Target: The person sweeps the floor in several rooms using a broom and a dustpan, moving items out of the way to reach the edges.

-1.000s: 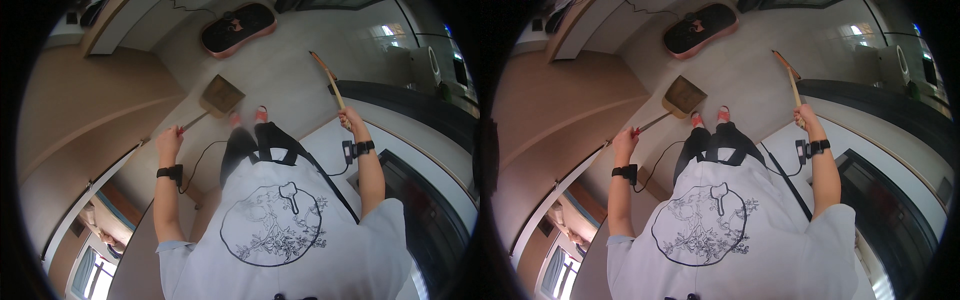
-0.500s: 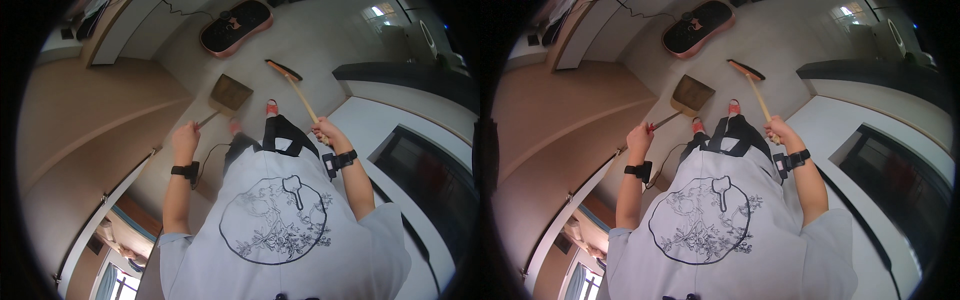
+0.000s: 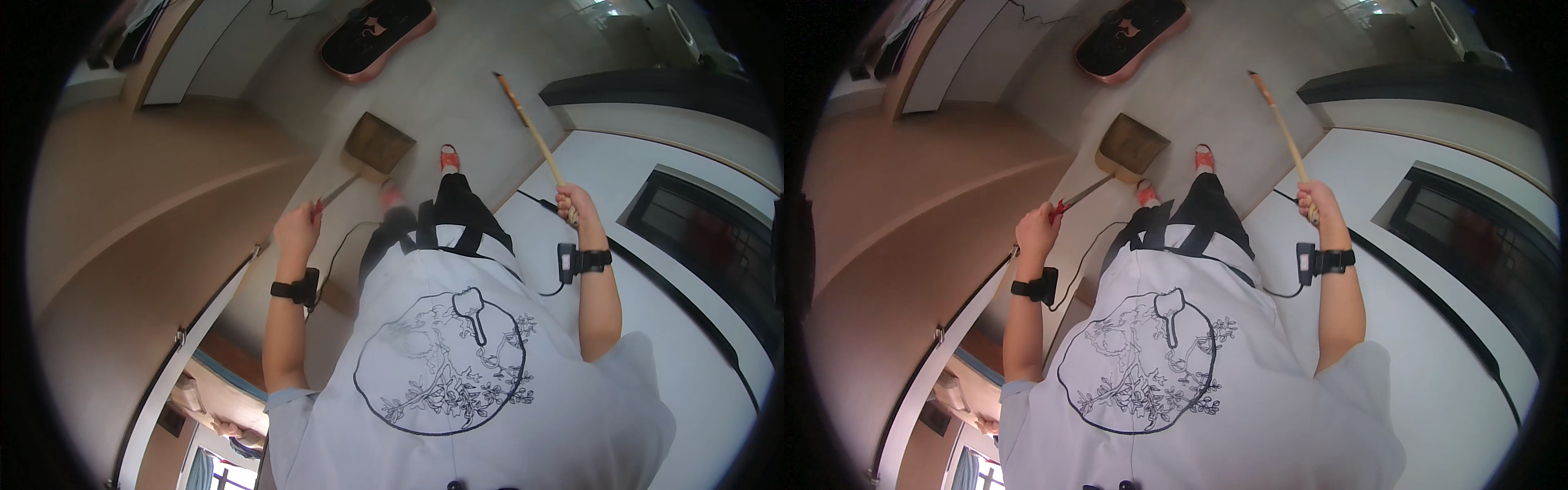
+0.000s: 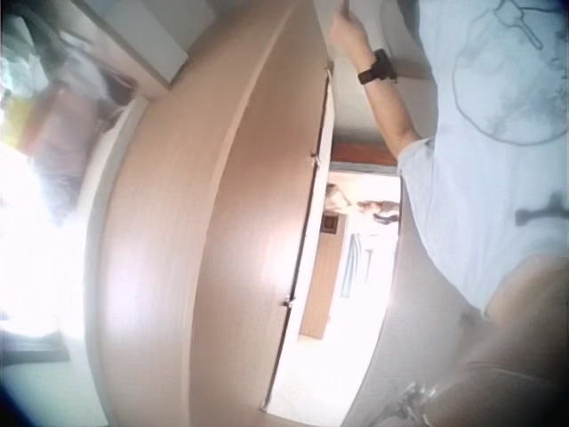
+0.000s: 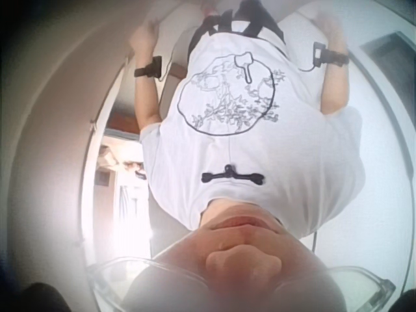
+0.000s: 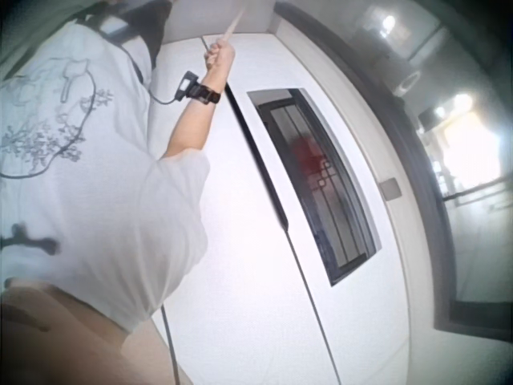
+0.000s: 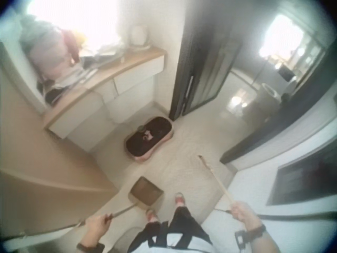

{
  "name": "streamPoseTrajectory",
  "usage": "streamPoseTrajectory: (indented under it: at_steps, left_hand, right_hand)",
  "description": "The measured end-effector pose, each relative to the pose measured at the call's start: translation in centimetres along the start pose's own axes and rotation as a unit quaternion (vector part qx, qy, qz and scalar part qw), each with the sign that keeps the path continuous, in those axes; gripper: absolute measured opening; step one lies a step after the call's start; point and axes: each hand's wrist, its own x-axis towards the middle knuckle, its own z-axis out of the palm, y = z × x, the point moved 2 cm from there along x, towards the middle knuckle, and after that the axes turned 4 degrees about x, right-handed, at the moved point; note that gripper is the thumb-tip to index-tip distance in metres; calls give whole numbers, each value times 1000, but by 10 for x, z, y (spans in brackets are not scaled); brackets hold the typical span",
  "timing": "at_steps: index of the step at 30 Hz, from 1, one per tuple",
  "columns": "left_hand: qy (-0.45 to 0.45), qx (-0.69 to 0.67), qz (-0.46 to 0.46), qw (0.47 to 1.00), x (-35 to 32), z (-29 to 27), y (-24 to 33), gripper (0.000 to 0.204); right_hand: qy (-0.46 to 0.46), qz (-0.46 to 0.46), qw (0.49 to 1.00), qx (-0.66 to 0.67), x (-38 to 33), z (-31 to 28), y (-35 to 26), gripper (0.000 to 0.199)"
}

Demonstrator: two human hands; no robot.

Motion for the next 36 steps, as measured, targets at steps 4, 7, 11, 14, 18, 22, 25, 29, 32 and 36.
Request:
streamPoseTrajectory:
  at_steps: [4,7,11,14,18,22,25,29,32,36]
  left_hand:
    - [44,-23,60,997,15,-10,6,12]
    - [60,-26,83,994,22,-22,19,10]
    - [85,4,88,993,34,-31,29,12]
    - [91,16,52,994,27,-25,32,12]
    - [101,-6,30,994,15,-21,29,12]
    - [65,10,-31,997,1,-12,6,10]
    - [46,16,-48,998,2,-13,2,10]
    - [67,18,-34,997,6,-9,-14,10]
    - [60,21,-29,998,11,-13,-24,10]
    - [50,24,-35,998,38,-18,-27,13]
  right_hand:
    - [36,-23,998,-52,36,-23,-42,16]
    - [76,-42,994,-62,61,-36,-58,20]
    - [22,-46,994,-94,99,-22,-39,17]
    - [57,-100,934,-338,62,45,-2,21]
    - [-44,-59,953,-295,14,91,46,34]
    - [-105,22,985,-136,-33,94,43,26]
    - [-69,0,989,-133,-48,92,31,16]
    - [-46,-30,989,-140,-28,81,16,22]
    - [24,-144,973,-179,3,67,-1,23]
    - [74,-217,957,-176,64,31,-49,17]
